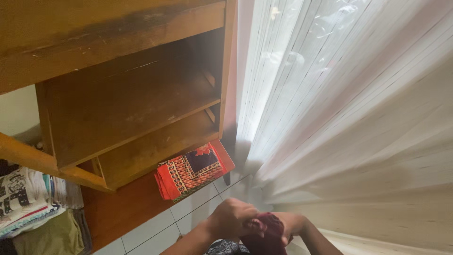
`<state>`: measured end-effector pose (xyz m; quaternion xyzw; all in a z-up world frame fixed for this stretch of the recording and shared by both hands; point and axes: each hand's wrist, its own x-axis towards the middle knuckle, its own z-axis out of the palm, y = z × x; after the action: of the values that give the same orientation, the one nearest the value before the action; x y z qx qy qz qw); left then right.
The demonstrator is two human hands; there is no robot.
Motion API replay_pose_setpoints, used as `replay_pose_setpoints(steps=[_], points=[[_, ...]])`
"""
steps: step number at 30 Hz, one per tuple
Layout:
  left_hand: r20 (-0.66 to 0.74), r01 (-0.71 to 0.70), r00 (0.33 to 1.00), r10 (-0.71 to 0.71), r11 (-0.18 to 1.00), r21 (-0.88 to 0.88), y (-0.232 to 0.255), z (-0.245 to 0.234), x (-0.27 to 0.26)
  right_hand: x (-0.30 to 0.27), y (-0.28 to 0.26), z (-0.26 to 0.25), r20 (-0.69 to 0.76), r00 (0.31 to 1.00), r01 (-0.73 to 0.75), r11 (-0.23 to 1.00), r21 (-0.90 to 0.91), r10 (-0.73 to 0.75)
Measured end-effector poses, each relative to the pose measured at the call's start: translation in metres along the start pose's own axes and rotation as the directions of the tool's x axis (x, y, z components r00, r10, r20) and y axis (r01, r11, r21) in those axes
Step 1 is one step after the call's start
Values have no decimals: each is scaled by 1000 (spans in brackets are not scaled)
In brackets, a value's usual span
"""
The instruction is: The person wipes the surfaces of a wooden shelving unit with a maroon cloth. They clean the top shelf, the middle shelf, and the bottom shelf, moving the cloth back and forth to remove dust or dirt. The person also wipes the vertical supports of the unit.
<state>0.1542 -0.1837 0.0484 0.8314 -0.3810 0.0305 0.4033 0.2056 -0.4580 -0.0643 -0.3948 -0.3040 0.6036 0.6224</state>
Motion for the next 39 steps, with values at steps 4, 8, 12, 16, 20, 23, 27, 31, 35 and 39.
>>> replay_pose_setpoints(steps=[4, 8, 12, 16, 20, 23, 27, 31, 35, 39], points=[[-44, -246, 964, 263, 940, 238, 7, -22, 18, 5, 20, 12, -28, 1000, 7, 991, 131, -4], [-153, -20, 985, 79, 934, 357, -4, -34, 17, 44, 19, 48, -331, 941, 146, 960, 237, -61], [-188, 404, 913, -361, 857, 319, -3, -18, -11, 89, 8, 82, -595, 799, 166, 921, 352, 83], [8, 859, 449, -894, 434, 274, -16, -1, -28, 119, 56, 72, -654, 752, 23, 990, 142, 76], [215, 849, 482, -850, 513, 125, -47, -8, -50, 121, 110, 48, -628, 773, 10, 987, 161, 95], [282, 664, 737, -614, 580, -472, -69, -25, -55, 99, 98, 35, -491, 864, 118, 902, 416, 114], [115, 160, 911, -397, 82, -984, -69, -30, -33, 93, 31, 53, -440, 868, 217, 622, 753, 230], [82, 109, 935, -345, 61, -992, -64, -22, 4, 105, -6, 88, -408, 910, 291, 588, 755, 73], [-64, -63, 998, -2, -181, -981, -70, -24, 30, 93, -33, 103, -675, 737, 549, 562, 619, 23], [-74, -71, 997, 8, -199, -977, -55, -25, 52, 87, -54, 110, -872, 483, 630, 661, 407, 78]])
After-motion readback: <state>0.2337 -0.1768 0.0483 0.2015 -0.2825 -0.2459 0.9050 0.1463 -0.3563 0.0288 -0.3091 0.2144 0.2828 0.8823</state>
